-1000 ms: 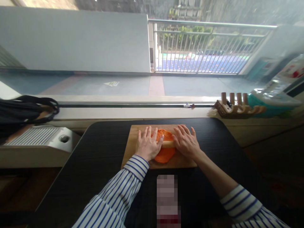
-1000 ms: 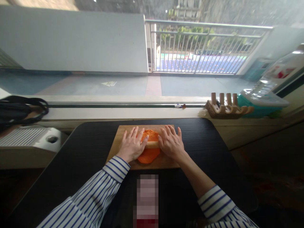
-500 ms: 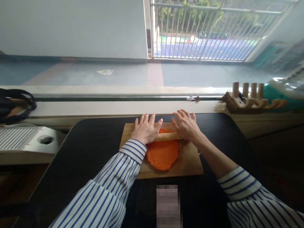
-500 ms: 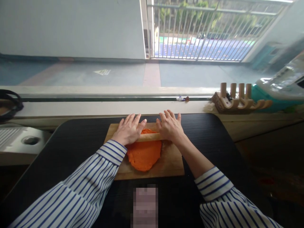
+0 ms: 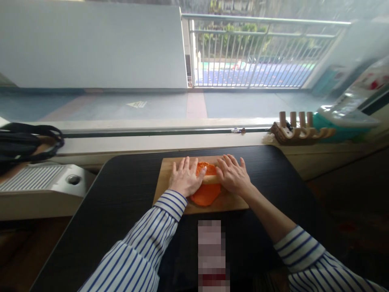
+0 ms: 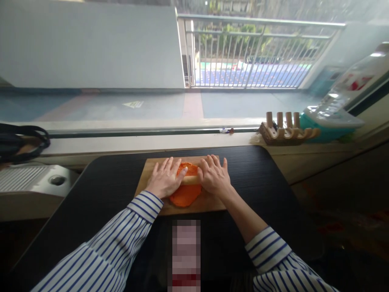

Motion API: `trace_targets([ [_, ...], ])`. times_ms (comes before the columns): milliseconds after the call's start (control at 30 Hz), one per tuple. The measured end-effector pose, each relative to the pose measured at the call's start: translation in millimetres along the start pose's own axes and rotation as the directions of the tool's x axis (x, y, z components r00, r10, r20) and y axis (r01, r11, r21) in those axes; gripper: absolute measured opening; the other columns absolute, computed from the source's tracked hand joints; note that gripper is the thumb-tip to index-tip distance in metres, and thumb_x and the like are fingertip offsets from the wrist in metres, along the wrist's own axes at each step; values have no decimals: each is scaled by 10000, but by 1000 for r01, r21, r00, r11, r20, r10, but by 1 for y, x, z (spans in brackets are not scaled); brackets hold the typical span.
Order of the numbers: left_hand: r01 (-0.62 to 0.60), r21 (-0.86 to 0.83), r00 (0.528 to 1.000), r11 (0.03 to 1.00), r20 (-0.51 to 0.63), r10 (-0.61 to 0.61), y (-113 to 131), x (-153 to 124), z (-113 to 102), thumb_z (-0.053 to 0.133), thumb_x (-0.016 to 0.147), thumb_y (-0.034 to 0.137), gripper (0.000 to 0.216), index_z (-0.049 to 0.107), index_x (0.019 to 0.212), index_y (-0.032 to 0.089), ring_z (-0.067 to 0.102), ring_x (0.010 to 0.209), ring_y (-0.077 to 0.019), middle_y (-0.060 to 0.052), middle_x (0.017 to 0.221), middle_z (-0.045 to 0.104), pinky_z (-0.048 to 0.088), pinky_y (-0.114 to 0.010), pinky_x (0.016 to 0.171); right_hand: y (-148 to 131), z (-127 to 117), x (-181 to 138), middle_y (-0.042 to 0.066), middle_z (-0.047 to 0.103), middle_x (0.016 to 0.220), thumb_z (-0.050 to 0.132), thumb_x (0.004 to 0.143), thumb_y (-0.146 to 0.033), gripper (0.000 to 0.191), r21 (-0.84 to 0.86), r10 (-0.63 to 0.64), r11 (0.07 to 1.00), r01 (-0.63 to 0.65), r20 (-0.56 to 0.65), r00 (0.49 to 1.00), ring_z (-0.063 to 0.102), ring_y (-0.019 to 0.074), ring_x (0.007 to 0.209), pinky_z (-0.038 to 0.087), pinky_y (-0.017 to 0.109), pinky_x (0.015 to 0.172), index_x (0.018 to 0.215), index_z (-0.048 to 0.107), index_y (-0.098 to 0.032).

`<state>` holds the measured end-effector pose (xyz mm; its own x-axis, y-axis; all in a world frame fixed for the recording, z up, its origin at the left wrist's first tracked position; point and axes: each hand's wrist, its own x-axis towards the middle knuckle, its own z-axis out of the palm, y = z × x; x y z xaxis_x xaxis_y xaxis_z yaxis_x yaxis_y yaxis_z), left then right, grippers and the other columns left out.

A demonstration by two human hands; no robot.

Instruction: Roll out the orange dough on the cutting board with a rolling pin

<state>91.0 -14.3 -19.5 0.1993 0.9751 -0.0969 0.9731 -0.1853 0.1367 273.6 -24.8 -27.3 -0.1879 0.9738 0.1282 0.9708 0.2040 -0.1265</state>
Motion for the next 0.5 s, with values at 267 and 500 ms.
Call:
trace_targets([
  [267, -34, 23, 996, 999, -80, 36, 4, -29, 3, 121, 904, 573, 671, 309, 1428, 199, 176, 1402, -261, -131, 1503, 271, 93, -540, 1116, -9, 3, -32, 110, 444, 1402, 275, 939, -387, 435, -27, 14, 999, -16, -66, 998, 335, 249, 1311, 164, 560, 1068, 1292, 470, -224],
  [500, -13, 37, 992, 999, -125, 17, 1, -9, 6, 131, 903, 572, 674, 293, 1434, 191, 206, 1393, -271, -146, 1485, 309, 117, -544, 1110, -5, 1, -8, 122, 426, 1412, 283, 931, -378, 451, -45, 28, 999, -30, -54, 998, 304, 257, 1328, 174, 573, 1062, 1317, 451, -216],
])
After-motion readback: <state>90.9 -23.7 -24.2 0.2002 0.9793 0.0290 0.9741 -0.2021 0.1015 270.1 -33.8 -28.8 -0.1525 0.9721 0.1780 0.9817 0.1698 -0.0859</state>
